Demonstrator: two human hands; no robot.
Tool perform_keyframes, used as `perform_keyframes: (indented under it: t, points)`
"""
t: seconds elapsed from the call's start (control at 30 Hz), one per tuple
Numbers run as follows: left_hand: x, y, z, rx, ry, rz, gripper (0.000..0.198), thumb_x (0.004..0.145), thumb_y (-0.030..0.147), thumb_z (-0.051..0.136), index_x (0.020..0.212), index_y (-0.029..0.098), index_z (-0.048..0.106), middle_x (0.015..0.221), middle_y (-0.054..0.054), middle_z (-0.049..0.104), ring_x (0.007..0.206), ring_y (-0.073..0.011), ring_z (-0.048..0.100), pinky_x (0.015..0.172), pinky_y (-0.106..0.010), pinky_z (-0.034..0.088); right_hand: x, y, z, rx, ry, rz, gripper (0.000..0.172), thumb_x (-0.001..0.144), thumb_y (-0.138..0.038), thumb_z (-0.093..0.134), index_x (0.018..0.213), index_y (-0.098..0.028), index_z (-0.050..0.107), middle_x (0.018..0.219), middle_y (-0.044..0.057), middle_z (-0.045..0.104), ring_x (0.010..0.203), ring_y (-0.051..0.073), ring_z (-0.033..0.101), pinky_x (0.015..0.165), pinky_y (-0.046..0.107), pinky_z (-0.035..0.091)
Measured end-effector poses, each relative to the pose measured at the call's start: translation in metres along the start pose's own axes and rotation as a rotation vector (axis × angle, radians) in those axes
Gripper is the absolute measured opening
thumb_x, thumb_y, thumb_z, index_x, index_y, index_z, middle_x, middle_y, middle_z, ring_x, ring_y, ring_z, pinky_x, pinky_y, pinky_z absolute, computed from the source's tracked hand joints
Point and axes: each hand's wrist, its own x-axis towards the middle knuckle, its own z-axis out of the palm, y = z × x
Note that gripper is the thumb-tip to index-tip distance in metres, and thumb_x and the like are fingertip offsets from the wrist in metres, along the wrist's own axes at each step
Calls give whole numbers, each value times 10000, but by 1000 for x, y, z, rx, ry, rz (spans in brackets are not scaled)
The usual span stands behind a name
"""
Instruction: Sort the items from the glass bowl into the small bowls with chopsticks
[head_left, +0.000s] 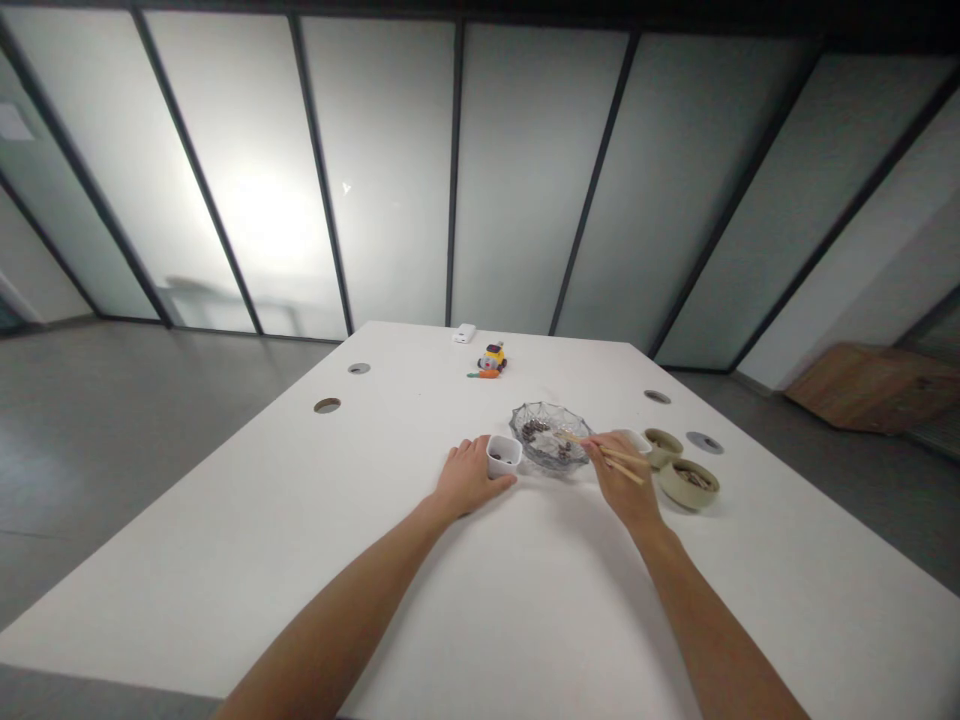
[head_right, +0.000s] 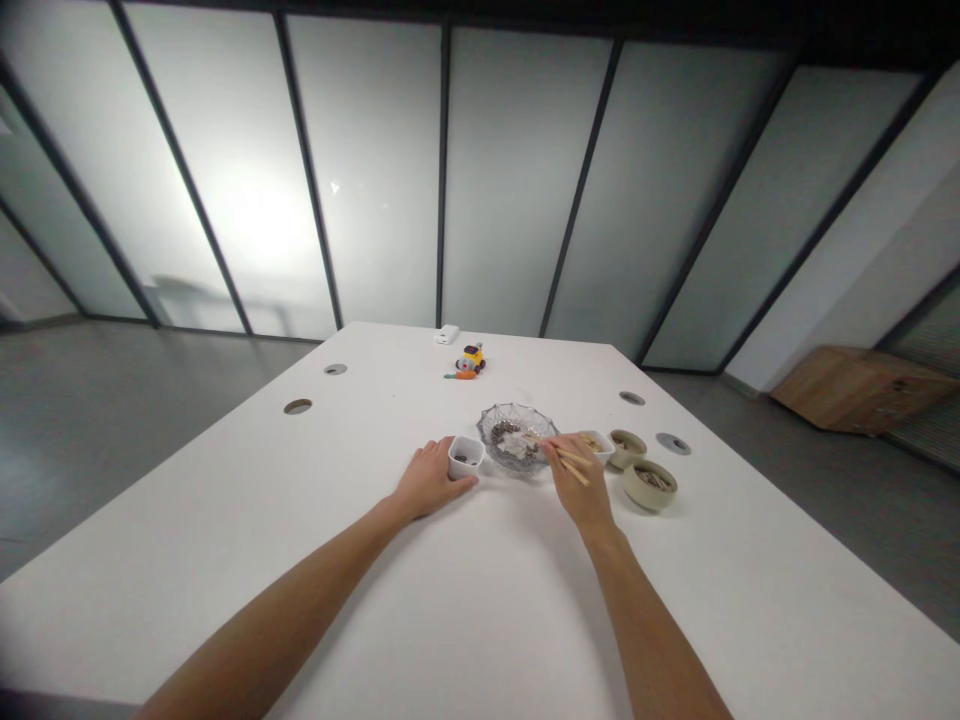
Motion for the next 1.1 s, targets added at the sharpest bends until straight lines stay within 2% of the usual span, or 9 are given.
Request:
perform_keyframes:
  t: [0.23,0.63,0.87,1.1]
  points:
    - [0,-1,1,-6,-7,-4,533,877,592,661,1258,233,561,1279,-113,688,1223,-328,609,1028,-424,446,-3,15,7,18,-32,23,399,1026,-538,532,853,-236,725,855,78,737,824,249,675,797,433,553]
    - [0,-1,1,-1,9,7,500,881,586,661,1214,225,563,1239,-119,690,1205,-336,613,1012,-435,454,-2,13,7,43,25,31,396,1017,-550,545,832,-244,716,841,75,739,823,257,672,829,460,548]
    - [0,2,-3,1,1,13,477,880,575,664,1187,221,571,1261,-121,687,1205,-333,612,989,-427,464,-4,15,12,55,-63,40,424,1017,-570,542,879,-214,727,900,93,746,834,247,681,784,411,553]
    - [-1,2,-2,10,-8,5,492,885,576,660,1209,219,560,1262,-119,688,1215,-329,608,1004,-422,457,-4,13,12,48,-49,65,449,1012,-589,542,868,-210,736,899,101,747,836,242,682,773,390,554]
